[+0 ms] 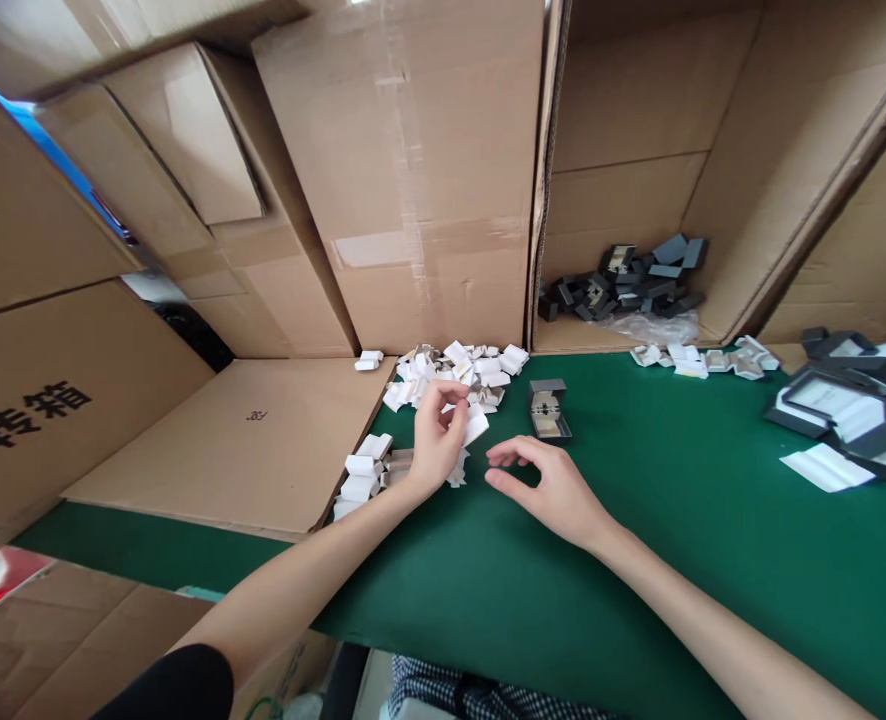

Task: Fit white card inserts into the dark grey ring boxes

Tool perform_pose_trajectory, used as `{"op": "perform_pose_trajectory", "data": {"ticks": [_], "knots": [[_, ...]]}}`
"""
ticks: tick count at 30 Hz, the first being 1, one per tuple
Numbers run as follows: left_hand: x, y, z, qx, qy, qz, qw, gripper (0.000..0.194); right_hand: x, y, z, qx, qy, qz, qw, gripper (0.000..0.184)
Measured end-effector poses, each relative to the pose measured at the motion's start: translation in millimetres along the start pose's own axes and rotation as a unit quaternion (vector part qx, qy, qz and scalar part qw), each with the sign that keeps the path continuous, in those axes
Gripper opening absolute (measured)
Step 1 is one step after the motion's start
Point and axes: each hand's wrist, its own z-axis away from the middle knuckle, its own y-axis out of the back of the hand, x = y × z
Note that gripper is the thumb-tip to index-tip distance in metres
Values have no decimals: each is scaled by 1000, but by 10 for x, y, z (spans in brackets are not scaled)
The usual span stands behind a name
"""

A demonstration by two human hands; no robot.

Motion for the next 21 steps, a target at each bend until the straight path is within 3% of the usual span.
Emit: {"op": "perform_pose_trajectory", "data": {"ticks": [5,10,15,18,21], "knots": [[101,26,41,-77,-111,-56,989,14,-40,-111,-8,3,14,20,1000,32],[123,46,52,-165,-225,-110,954,18,30,-113,-43,56,5,-18,998,30],[171,73,35,-185,-265,-172,930,25,74,17,-101,130,-12,-114,985,29],[204,98,2,-239,-298,-253,889,26,112,188,-131,185,-18,-114,976,33],[199,131,-54,-306,-333,-332,828,25,191,421,-136,234,-2,-20,972,29]]}}
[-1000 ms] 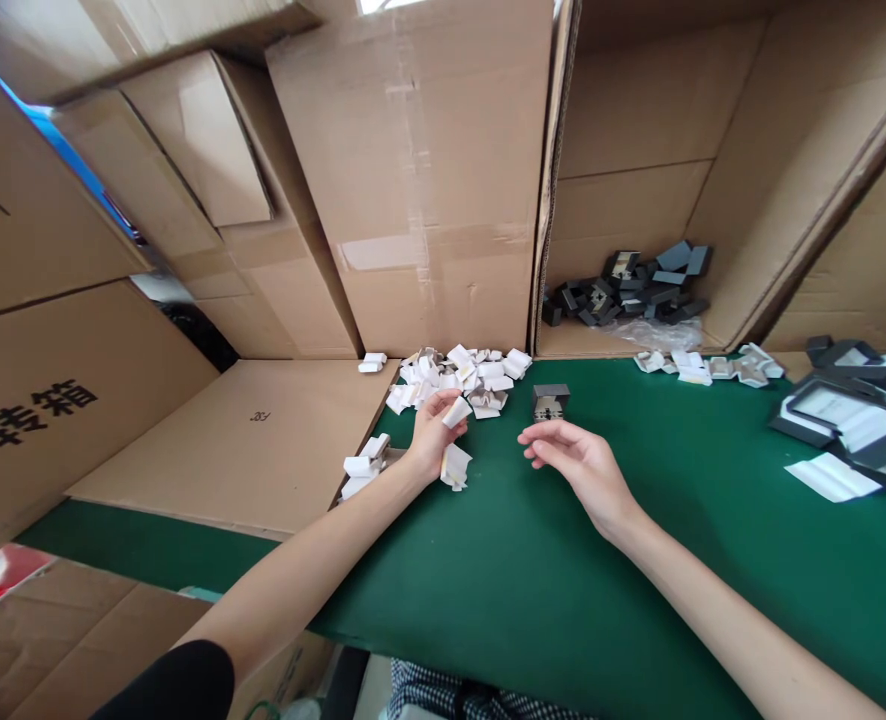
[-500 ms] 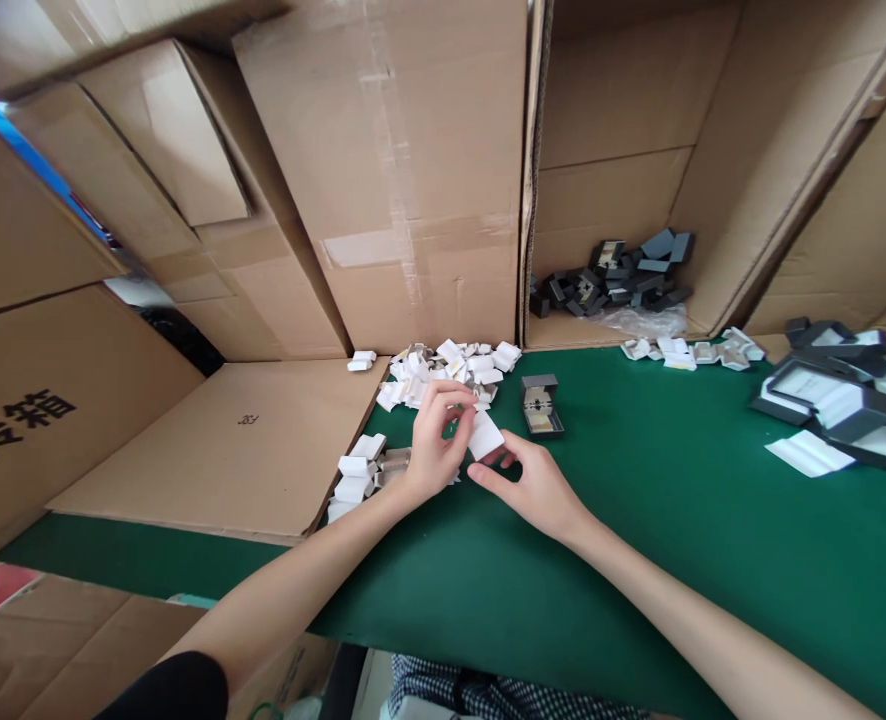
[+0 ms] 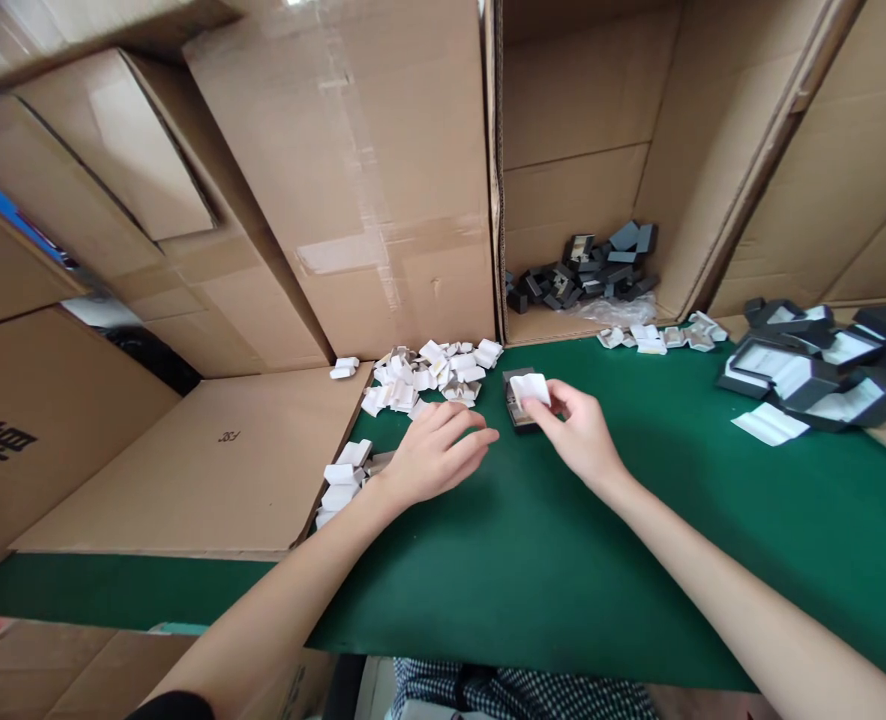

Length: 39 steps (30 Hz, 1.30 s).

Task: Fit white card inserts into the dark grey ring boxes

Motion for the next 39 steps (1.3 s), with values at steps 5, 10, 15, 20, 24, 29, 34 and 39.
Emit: {"op": "perform_pose_trajectory", "data": {"ticks": [5,10,15,20,24,29,34,39], "knots": [[-130,-33,29,-54,-7,-79,995,30,140,299,-145,-10,71,209,975,32],[-37,-153,51,-84,-13,-12,996,33,229,282,-153,-115,50,249,960,34],[77,-233,49,-33,44,68,996,46,121,98,-19,-173,114,266,942,31],[54,-243,48,10,110,145,983,47,-23,-13,88,-223,135,221,940,33],[12,-274,57,14,153,215,964,69,-73,19,75,-247,104,190,945,35],[-64,-349,73,6,175,263,949,81,-53,100,18,-187,98,206,956,35],[-113,-431,94,-5,188,325,927,85,5,52,11,-177,133,257,941,29],[-112,-463,106,-5,201,346,916,84,-21,-55,25,-166,178,298,923,22]]}}
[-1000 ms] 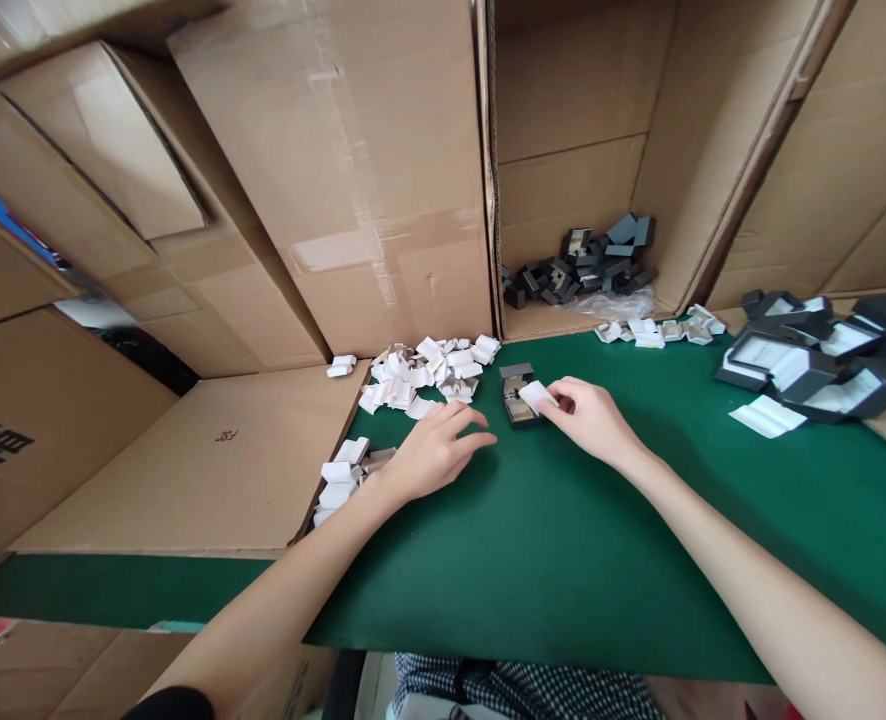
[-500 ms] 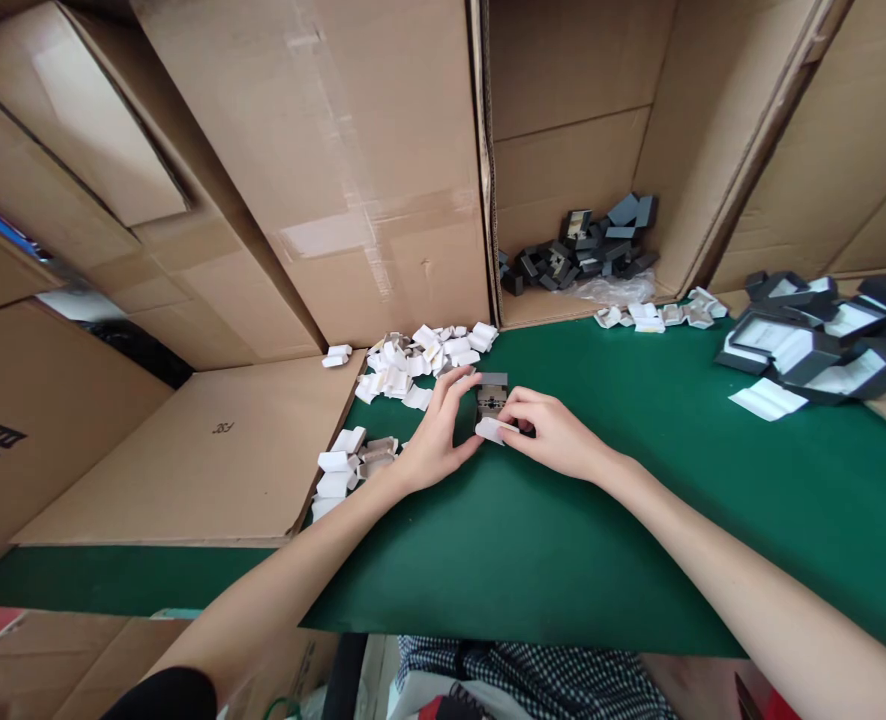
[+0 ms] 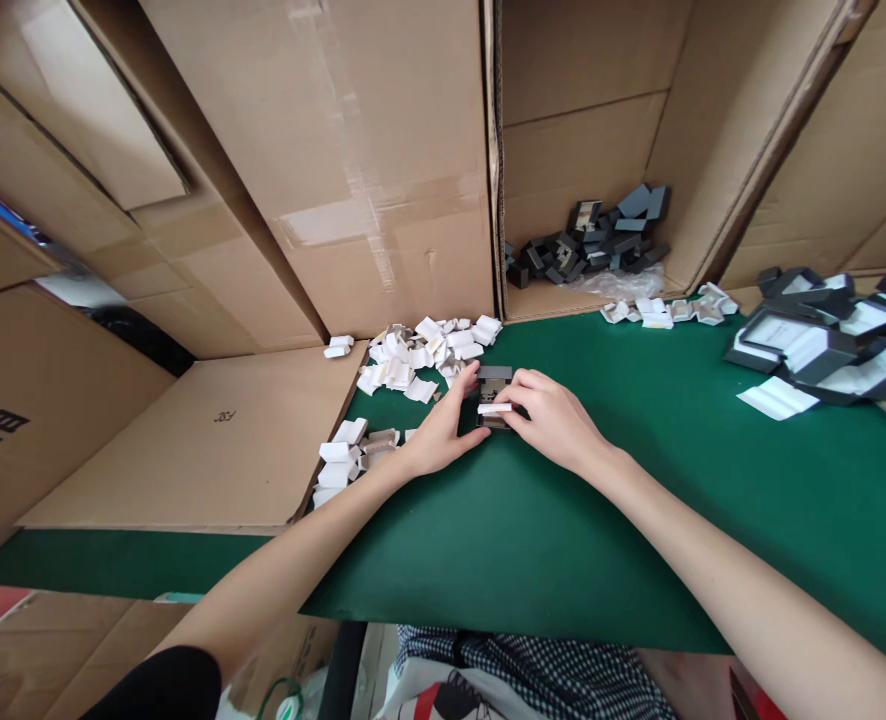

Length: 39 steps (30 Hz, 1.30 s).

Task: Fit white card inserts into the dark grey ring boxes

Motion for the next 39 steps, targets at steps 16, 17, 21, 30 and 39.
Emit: {"op": "perform_pose_trajectory", "data": {"ticks": [16,17,21,30,39], "knots": [[9,10,-23,-18,-4,-79,997,85,-62,-155,-3,69,48,211,974,19],[11,10,-26,-18,-5,-79,997,85,-62,-166,-5,81,60,233,967,19],[12,8,-29,-17,-5,-79,997,84,-61,-183,-12,126,101,288,944,20],[-20,-7,-22,-5,-6,-82,997,83,-39,-81,-13,99,194,271,938,24],[34,-17,-18,-13,-14,-75,997,81,5,-193,7,56,36,278,958,24]]}}
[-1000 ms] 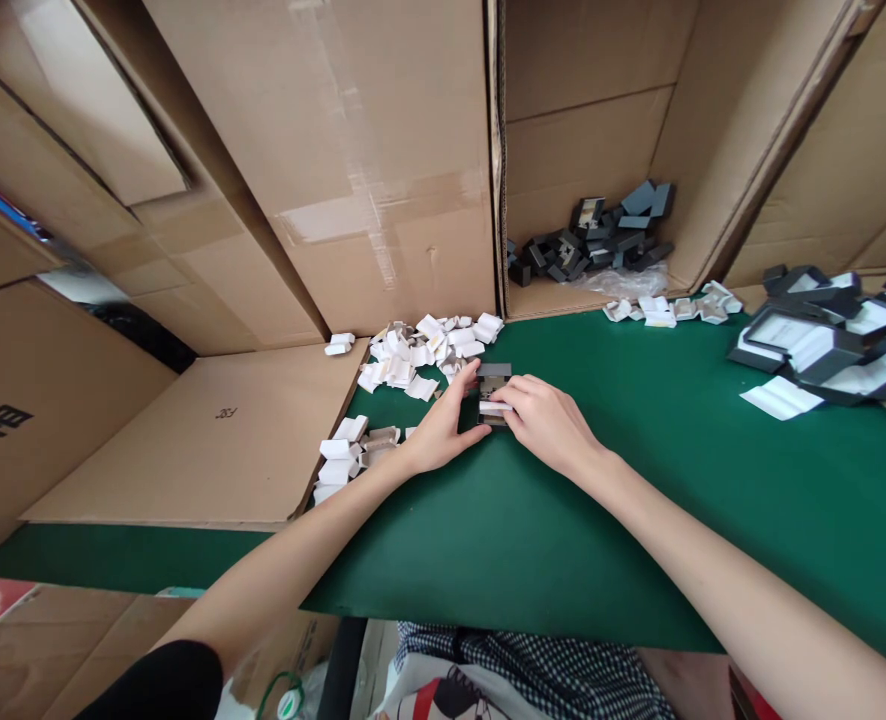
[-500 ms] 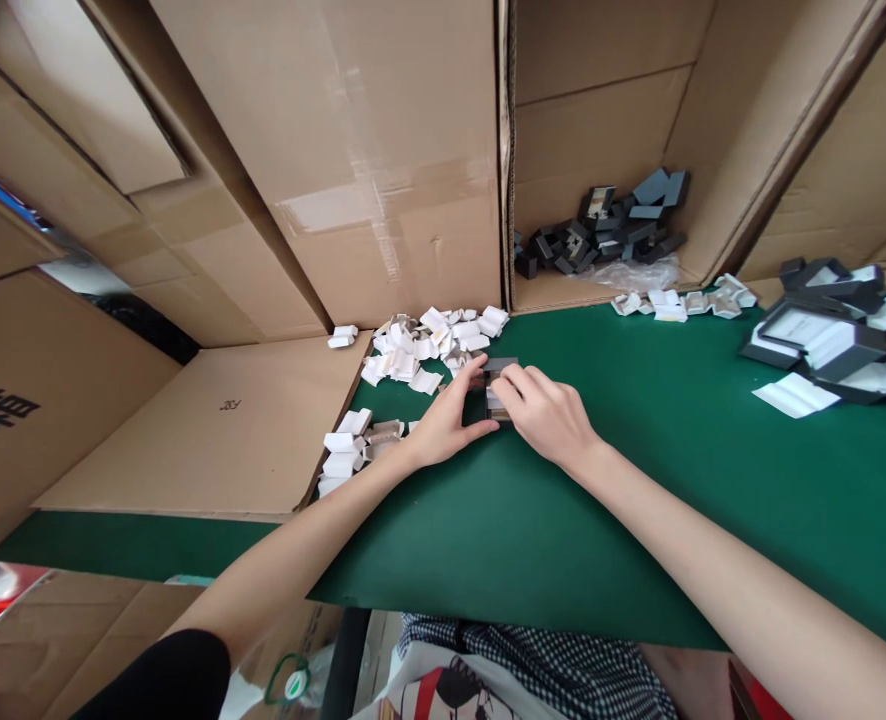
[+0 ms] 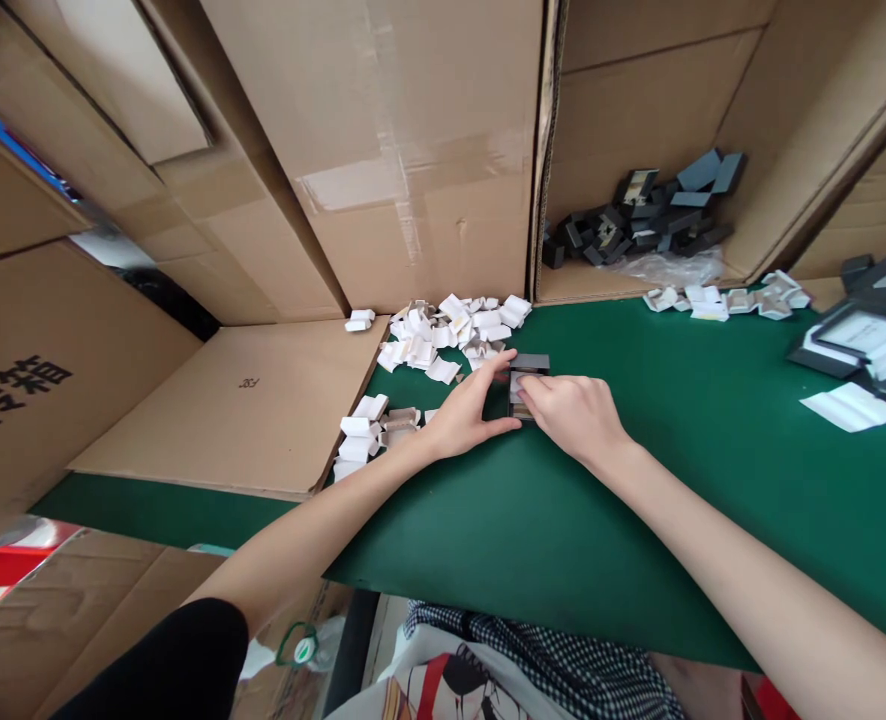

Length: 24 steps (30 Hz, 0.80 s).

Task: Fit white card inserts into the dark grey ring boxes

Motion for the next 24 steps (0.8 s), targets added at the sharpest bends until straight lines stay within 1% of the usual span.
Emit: {"op": "perform_pose_trajectory", "data": {"ticks": [6,11,13,21,24], "knots": [[-2,4,-4,10,10,10,1000,82,6,22,-33,-46,-26,-25,998,22],[9,14,-2,9,11,15,1000,83,17,50,-59,-97,-45,-24,994,24],[11,14,1,10,11,14,1000,83,10,59,-62,-105,-49,-11,993,25],[30,10,13,12,22,8,1000,83,-15,52,-53,-58,-33,15,998,28],[49,11,13,11,26,-1,1000,82,-31,55,-54,-52,-22,28,998,23]]}}
